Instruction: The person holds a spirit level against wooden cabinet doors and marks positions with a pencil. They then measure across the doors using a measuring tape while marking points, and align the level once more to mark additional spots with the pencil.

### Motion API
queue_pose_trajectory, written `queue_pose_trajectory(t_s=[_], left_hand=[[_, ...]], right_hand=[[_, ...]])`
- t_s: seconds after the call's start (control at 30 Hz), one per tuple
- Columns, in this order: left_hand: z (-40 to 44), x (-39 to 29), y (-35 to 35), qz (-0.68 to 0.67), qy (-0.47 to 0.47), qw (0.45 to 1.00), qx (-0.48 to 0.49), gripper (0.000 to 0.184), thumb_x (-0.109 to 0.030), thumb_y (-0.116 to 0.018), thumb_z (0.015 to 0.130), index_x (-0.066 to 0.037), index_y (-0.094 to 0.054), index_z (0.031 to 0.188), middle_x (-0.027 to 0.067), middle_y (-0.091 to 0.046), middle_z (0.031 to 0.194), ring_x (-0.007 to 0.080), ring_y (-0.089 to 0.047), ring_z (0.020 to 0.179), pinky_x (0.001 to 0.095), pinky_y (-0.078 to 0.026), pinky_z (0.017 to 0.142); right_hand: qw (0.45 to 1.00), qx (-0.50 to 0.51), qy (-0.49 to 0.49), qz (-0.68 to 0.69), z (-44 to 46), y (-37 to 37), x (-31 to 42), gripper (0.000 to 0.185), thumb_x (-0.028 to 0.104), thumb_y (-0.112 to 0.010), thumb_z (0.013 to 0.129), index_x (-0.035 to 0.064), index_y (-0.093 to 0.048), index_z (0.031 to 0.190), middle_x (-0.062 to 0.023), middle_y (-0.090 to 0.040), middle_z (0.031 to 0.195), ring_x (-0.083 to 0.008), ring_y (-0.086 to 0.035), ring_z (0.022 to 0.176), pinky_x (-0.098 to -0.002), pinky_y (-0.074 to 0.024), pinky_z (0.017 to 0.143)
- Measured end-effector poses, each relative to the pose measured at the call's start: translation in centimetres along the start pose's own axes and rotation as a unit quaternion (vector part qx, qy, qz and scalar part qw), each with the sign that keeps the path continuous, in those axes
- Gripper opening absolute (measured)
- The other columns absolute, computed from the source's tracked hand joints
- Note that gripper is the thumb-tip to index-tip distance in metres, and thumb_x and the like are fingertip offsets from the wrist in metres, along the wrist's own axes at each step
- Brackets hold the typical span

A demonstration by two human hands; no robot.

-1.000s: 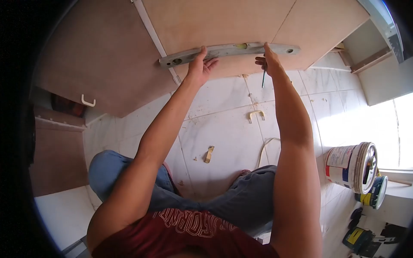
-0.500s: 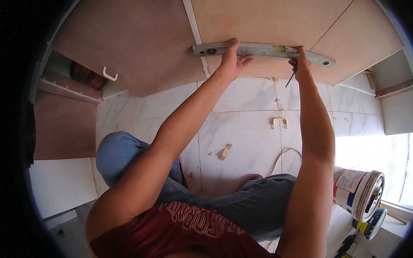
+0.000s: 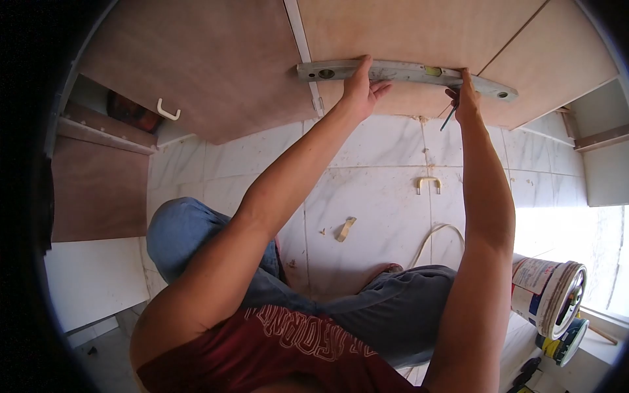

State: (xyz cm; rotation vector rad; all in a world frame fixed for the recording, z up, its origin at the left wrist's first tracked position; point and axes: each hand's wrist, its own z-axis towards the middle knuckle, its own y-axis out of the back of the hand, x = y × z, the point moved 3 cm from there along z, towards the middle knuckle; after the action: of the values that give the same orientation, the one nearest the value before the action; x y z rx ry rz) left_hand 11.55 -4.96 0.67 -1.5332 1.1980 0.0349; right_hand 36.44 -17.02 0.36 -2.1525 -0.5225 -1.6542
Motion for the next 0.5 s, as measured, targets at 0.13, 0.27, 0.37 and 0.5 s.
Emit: queue_pose_trajectory(t_s=[0.13, 0.27, 0.37, 0.5], left_hand=[[0.0, 0.0, 0.0, -0.008, 0.007, 1.000, 0.007, 0.054, -0.039, -0.067, 0.089, -0.008, -0.044, 0.126, 0.0173, -0.056, 0.111, 0.0312, -0.063, 0.093, 0.0453, -0.057, 0.083], [0.1, 0.0, 0.1, -0.001, -0.009, 1.000, 0.011, 0.053, -0.040, -0.068, 0.089, -0.008, -0.045, 0.125, 0.0167, -0.057, 0.111, 0.0312, -0.063, 0.091, 0.0448, -0.058, 0.080], [0.9, 0.5, 0.3, 0.004, -0.026, 1.000, 0.011, 0.051, -0.039, -0.067, 0.090, -0.008, -0.047, 0.124, 0.0159, -0.057, 0.112, 0.0292, -0.064, 0.090, 0.0421, -0.059, 0.077], [2.3, 0.7, 0.9, -0.012, -0.020, 0.997, 0.068, 0.046, -0.037, -0.066, 0.092, -0.008, -0.048, 0.122, 0.0154, -0.058, 0.114, 0.0265, -0.064, 0.095, 0.0385, -0.060, 0.078]], right_hand=[[1.000, -0.012, -0.005, 0.001, -0.5, -0.3, 0.3, 0.058, 0.054, -0.067, 0.085, 0.0040, -0.059, 0.113, -0.0130, -0.067, 0.087, -0.0204, -0.068, 0.066, -0.0271, -0.0390, 0.043], [1.000, -0.004, 0.004, -0.002, -0.3, -0.2, -0.1, 0.060, 0.057, -0.066, 0.083, 0.0065, -0.060, 0.114, -0.0121, -0.068, 0.093, -0.0190, -0.068, 0.066, -0.0267, -0.0374, 0.044], [1.000, 0.018, 0.011, -0.010, 0.5, -0.3, -0.7, 0.058, 0.059, -0.065, 0.083, 0.0106, -0.060, 0.116, -0.0100, -0.068, 0.091, -0.0182, -0.067, 0.067, -0.0265, -0.0371, 0.045], [0.999, 0.020, 0.033, 0.014, 0.0, 0.0, -1.0, 0.054, 0.056, -0.065, 0.081, 0.0128, -0.062, 0.113, -0.0093, -0.068, 0.088, -0.0180, -0.067, 0.065, -0.0276, -0.0372, 0.047]])
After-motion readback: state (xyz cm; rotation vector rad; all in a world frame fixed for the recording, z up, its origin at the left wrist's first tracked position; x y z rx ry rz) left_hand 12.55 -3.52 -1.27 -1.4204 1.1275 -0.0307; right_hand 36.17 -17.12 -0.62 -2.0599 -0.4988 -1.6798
